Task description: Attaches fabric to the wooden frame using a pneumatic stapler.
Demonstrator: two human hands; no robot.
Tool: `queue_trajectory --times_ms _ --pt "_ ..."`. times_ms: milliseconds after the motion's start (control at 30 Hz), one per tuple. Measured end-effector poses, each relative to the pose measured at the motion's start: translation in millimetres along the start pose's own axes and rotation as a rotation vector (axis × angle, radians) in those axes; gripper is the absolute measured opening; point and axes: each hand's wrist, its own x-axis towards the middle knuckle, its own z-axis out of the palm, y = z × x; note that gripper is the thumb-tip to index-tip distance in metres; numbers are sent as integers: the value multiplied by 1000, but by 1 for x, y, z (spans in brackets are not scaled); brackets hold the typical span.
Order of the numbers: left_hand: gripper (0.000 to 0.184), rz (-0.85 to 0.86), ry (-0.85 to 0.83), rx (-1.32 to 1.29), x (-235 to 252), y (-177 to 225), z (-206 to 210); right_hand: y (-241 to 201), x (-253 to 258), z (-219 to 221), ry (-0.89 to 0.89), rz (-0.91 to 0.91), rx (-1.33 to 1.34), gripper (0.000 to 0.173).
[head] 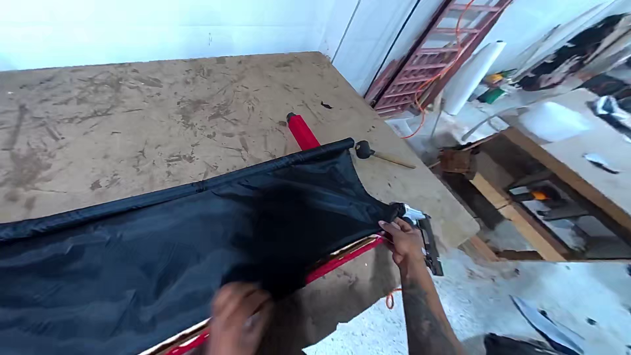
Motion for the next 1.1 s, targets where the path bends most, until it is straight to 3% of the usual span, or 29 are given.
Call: queue_trajectory --times_ms 100,167,267,367,467,533,667,800,900,1000,1100 --pt "35 208 -109 108 69 53 153 15 12 -13 9 -32 74 52" --pt "46 198 -191 191 101 73 203 18 21 -17 -32 -42 60 51" --pt "35 148 -279 239 113 80 234 25 28 -30 -87 -43 44 46" --pt "26 125 -265 254 102 75 250 35 38 -58 -80 -122 -50 54" --pt "23 176 -190 282 97 74 253 33 58 -94 76 -412 -308 42" --pt "23 188 -167 290 94 75 255 31 80 -116 153 -486 -485 42" --pt "26 193 -177 255 86 74 252 33 115 -122 75 -445 -782 73" --pt "30 168 -209 188 77 70 249 21 124 -106 -29 -443 -963 77" --pt "34 179 -276 118 69 73 241 18 134 -96 -42 -356 -957 83" --pt "31 218 -306 87 54 69 239 4 116 -107 -46 -196 -750 75" --pt "30 223 -415 45 48 65 230 -29 66 -126 -141 -90 -596 44"
